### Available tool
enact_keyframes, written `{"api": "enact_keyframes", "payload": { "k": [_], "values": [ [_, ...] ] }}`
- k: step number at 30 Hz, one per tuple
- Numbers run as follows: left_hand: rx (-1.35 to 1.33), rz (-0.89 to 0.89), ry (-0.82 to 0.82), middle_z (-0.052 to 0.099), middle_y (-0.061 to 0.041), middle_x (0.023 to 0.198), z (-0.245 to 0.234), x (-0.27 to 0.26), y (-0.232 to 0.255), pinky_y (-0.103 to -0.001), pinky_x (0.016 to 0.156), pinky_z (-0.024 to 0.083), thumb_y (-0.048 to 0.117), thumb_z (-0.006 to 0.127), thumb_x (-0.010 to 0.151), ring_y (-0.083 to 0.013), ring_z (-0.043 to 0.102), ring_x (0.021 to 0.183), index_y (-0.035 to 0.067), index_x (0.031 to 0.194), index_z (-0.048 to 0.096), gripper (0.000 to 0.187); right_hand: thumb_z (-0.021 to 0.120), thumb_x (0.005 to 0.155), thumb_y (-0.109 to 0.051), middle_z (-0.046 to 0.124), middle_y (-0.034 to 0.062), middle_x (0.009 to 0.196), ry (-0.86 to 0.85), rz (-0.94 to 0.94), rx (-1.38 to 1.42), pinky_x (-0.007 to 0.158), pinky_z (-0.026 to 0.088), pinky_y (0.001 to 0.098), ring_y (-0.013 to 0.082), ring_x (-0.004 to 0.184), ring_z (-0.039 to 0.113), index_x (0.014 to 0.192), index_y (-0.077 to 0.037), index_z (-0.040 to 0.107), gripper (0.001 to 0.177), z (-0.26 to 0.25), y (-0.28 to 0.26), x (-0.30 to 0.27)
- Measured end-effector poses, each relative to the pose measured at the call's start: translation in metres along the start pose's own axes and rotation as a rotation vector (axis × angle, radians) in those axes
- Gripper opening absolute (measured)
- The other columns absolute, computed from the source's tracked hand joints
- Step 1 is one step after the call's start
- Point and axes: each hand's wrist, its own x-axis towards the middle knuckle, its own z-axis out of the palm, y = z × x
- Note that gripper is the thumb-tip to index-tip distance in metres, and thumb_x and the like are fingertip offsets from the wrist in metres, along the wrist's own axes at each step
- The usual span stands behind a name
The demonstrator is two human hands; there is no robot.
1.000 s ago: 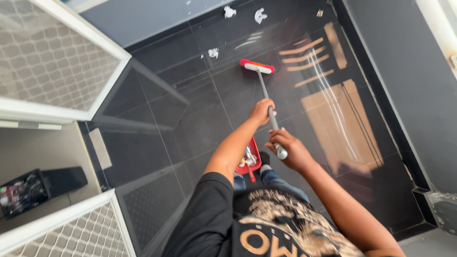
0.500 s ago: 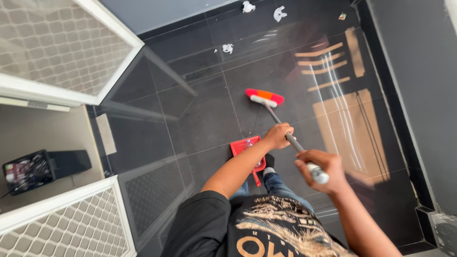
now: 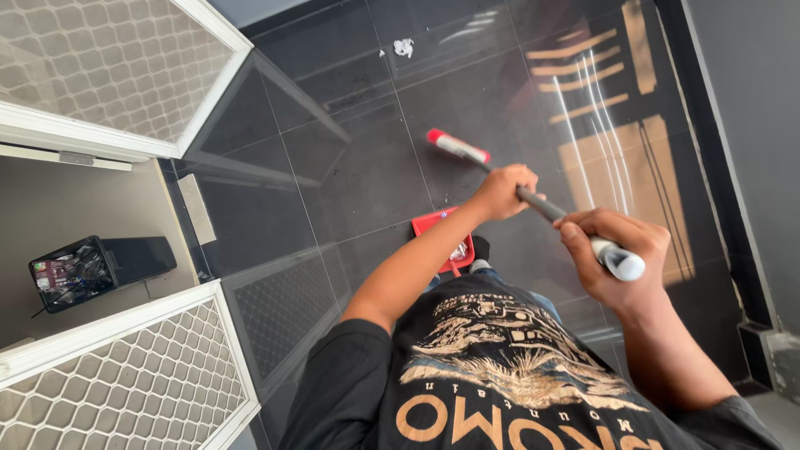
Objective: The person sweeps debris from a balcony floor using a broom and collects it into a dustpan.
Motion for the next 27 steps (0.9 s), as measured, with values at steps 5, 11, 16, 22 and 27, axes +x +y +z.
{"api": "enact_keyframes", "payload": {
  "k": [5, 11, 16, 22, 27],
  "values": [
    [-0.083, 0.096, 0.049, 0.072, -0.007, 0.095, 0.034, 0.026, -0.003, -0.036, 0.076, 0.056, 0.021, 0.082, 0.078, -0.0283, 0.071, 0.088, 0.011, 0.089, 0.067, 0.021, 0.076, 0.100, -0.003, 0.068, 0.0112, 0.074, 0.224, -0.018, -0.156, 0.055, 0.046, 0.0263, 0.0159, 0.062, 0.063, 0.089, 0.002, 0.071, 0.012, 0.015, 0.015, -0.003],
    [0.003, -0.004, -0.195, 0.069, -0.008, 0.090, 0.066, 0.017, -0.034, -0.043, 0.074, 0.054, 0.036, 0.078, 0.085, -0.0316, 0.069, 0.085, 0.011, 0.089, 0.063, 0.030, 0.076, 0.092, -0.007, 0.067, 0.0153, 0.079, 0.208, 0.017, -0.302, 0.060, 0.053, 0.0397, 0.0287, 0.067, 0.067, 0.086, -0.001, 0.068, 0.011, 0.064, 0.060, -0.026],
    [0.084, 0.099, -0.224, 0.062, -0.007, 0.081, 0.048, -0.033, -0.067, -0.046, 0.072, 0.052, 0.022, 0.071, 0.073, -0.0327, 0.065, 0.085, 0.012, 0.076, 0.054, 0.019, 0.076, 0.085, -0.007, 0.063, 0.0142, 0.070, 0.060, -0.160, -0.220, 0.054, 0.051, 0.0437, 0.0328, 0.058, 0.064, 0.075, -0.003, 0.061, 0.018, 0.114, 0.056, -0.033],
    [0.199, 0.070, -0.184, 0.059, -0.008, 0.078, 0.010, -0.075, -0.066, -0.045, 0.069, 0.048, 0.012, 0.067, 0.068, -0.0333, 0.061, 0.082, 0.009, 0.073, 0.052, 0.017, 0.076, 0.085, -0.007, 0.062, 0.0114, 0.070, -0.003, -0.169, -0.011, 0.052, 0.050, 0.0410, 0.0304, 0.058, 0.063, 0.076, -0.005, 0.060, 0.019, 0.104, 0.017, -0.017],
    [0.066, 0.096, -0.101, 0.056, -0.008, 0.075, -0.011, -0.096, -0.057, -0.045, 0.068, 0.048, 0.014, 0.068, 0.076, -0.0334, 0.059, 0.076, 0.011, 0.074, 0.053, 0.016, 0.077, 0.086, -0.007, 0.062, 0.0100, 0.070, -0.090, -0.154, 0.073, 0.050, 0.049, 0.0397, 0.0262, 0.056, 0.063, 0.074, -0.005, 0.060, 0.021, 0.094, -0.012, -0.014]
  ]
}}
